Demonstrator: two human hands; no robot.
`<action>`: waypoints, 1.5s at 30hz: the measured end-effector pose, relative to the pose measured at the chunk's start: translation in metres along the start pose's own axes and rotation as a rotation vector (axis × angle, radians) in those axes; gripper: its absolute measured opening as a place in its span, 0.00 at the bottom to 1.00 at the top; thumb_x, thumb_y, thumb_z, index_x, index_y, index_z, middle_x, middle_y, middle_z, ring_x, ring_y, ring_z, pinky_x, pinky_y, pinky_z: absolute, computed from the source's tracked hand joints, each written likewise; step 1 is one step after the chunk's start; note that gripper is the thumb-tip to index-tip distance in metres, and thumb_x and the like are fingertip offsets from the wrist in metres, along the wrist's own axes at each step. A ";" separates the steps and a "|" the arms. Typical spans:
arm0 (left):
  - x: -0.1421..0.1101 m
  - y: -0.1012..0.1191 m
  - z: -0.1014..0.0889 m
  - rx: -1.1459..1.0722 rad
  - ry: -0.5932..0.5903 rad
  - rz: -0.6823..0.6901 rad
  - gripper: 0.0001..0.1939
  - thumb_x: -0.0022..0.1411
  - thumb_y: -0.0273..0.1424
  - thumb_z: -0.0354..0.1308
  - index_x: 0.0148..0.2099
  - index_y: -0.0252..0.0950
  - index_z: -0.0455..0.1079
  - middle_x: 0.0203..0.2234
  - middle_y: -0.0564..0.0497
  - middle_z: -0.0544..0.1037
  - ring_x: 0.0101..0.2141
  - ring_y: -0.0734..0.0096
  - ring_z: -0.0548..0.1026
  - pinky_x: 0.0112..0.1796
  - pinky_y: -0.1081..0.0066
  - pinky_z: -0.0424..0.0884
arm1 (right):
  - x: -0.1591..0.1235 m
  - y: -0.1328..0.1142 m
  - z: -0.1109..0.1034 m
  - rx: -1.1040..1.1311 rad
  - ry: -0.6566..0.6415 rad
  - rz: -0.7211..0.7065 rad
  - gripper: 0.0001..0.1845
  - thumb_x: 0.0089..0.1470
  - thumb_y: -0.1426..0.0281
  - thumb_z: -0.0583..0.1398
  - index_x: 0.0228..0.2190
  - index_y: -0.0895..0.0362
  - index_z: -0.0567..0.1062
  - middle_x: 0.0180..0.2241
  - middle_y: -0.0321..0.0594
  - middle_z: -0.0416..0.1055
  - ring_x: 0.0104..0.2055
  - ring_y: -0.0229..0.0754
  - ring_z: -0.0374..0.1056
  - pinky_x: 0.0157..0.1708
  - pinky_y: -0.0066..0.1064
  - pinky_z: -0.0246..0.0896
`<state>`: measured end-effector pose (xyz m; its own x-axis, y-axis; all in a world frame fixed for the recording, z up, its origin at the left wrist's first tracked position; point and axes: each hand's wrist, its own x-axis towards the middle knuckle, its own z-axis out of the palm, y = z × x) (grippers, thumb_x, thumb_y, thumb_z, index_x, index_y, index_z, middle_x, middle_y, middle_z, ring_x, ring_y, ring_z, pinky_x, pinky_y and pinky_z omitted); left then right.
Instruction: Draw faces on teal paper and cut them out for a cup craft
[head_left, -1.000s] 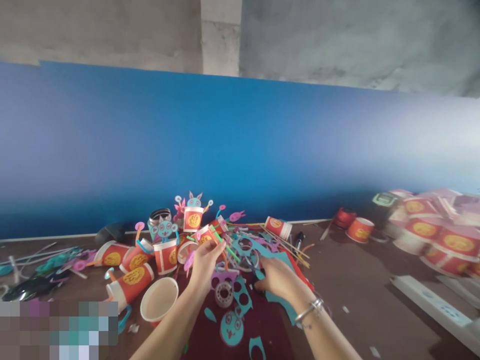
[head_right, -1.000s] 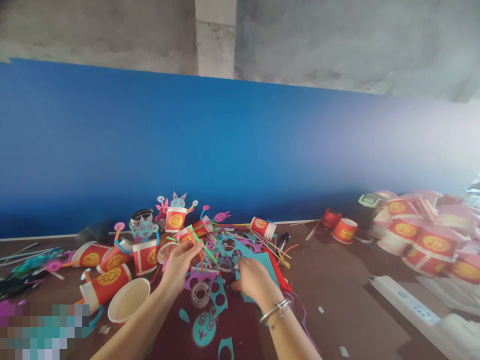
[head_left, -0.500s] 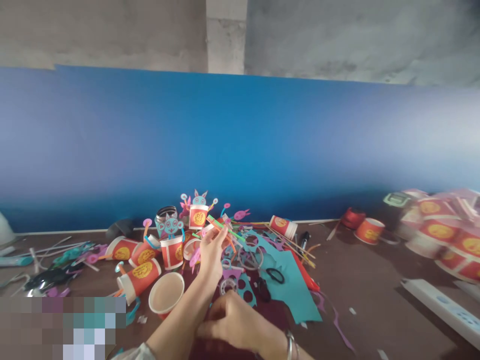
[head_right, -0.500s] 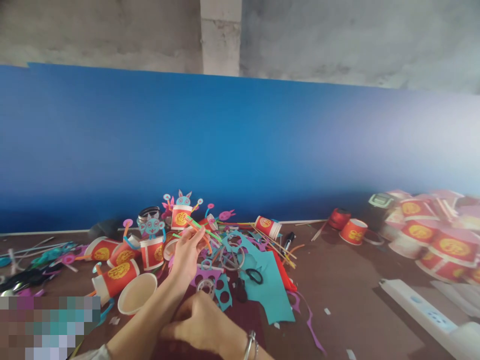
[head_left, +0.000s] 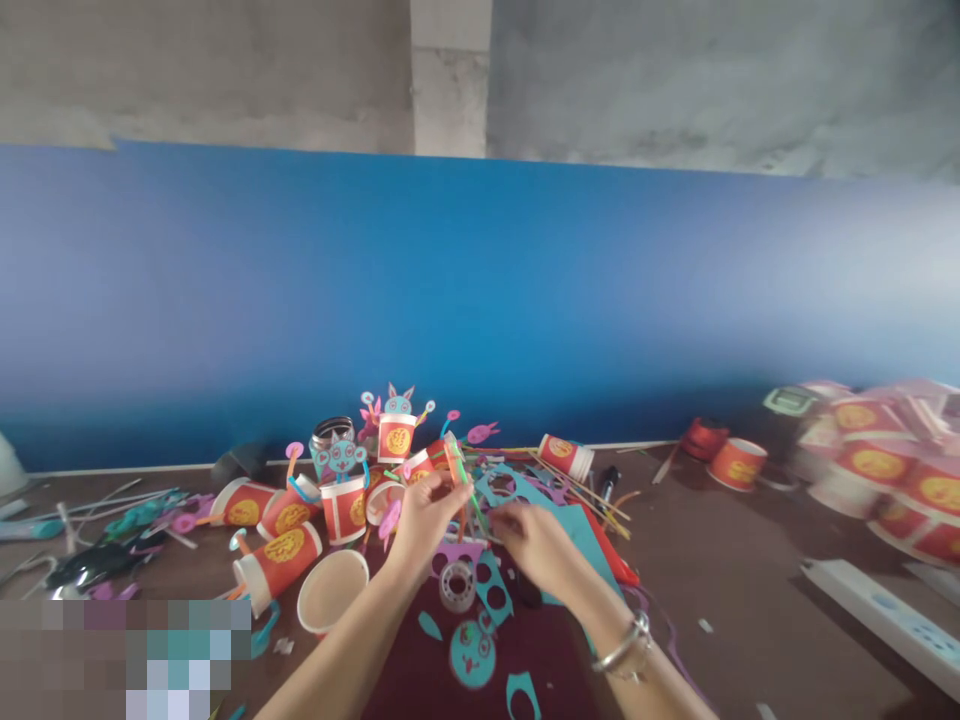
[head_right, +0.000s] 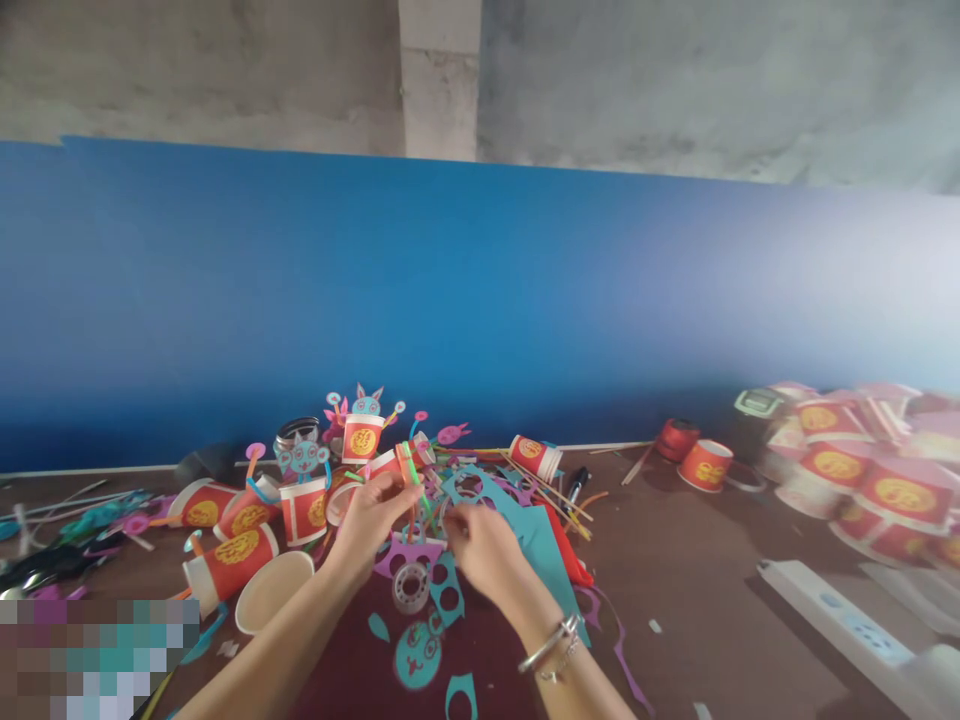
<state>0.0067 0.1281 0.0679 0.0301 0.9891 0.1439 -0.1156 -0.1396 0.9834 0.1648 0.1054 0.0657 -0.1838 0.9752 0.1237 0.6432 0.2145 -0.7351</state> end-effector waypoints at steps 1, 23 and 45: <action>-0.003 0.000 0.001 0.062 -0.037 0.009 0.11 0.48 0.36 0.62 0.29 0.32 0.73 0.16 0.56 0.69 0.19 0.76 0.65 0.22 0.76 0.61 | 0.004 -0.001 -0.003 0.132 0.101 -0.016 0.15 0.54 0.66 0.53 0.34 0.60 0.76 0.29 0.44 0.75 0.33 0.45 0.69 0.32 0.31 0.59; -0.083 -0.029 -0.114 1.170 0.356 0.122 0.48 0.44 0.41 0.61 0.64 0.36 0.44 0.50 0.39 0.66 0.50 0.44 0.65 0.47 0.49 0.62 | 0.013 -0.013 -0.004 0.761 0.274 0.038 0.20 0.45 0.55 0.63 0.32 0.58 0.77 0.27 0.38 0.68 0.26 0.36 0.57 0.23 0.26 0.51; -0.071 0.008 -0.052 1.016 -0.103 -0.081 0.46 0.40 0.30 0.61 0.62 0.39 0.50 0.57 0.39 0.62 0.51 0.45 0.67 0.46 0.58 0.64 | 0.007 -0.020 -0.006 0.760 0.143 0.004 0.17 0.44 0.57 0.64 0.30 0.58 0.77 0.20 0.33 0.62 0.22 0.33 0.53 0.20 0.25 0.47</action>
<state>-0.0477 0.0594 0.0600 0.0909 0.9953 0.0345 0.7850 -0.0929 0.6125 0.1547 0.1079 0.0855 -0.0519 0.9846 0.1671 -0.0530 0.1643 -0.9850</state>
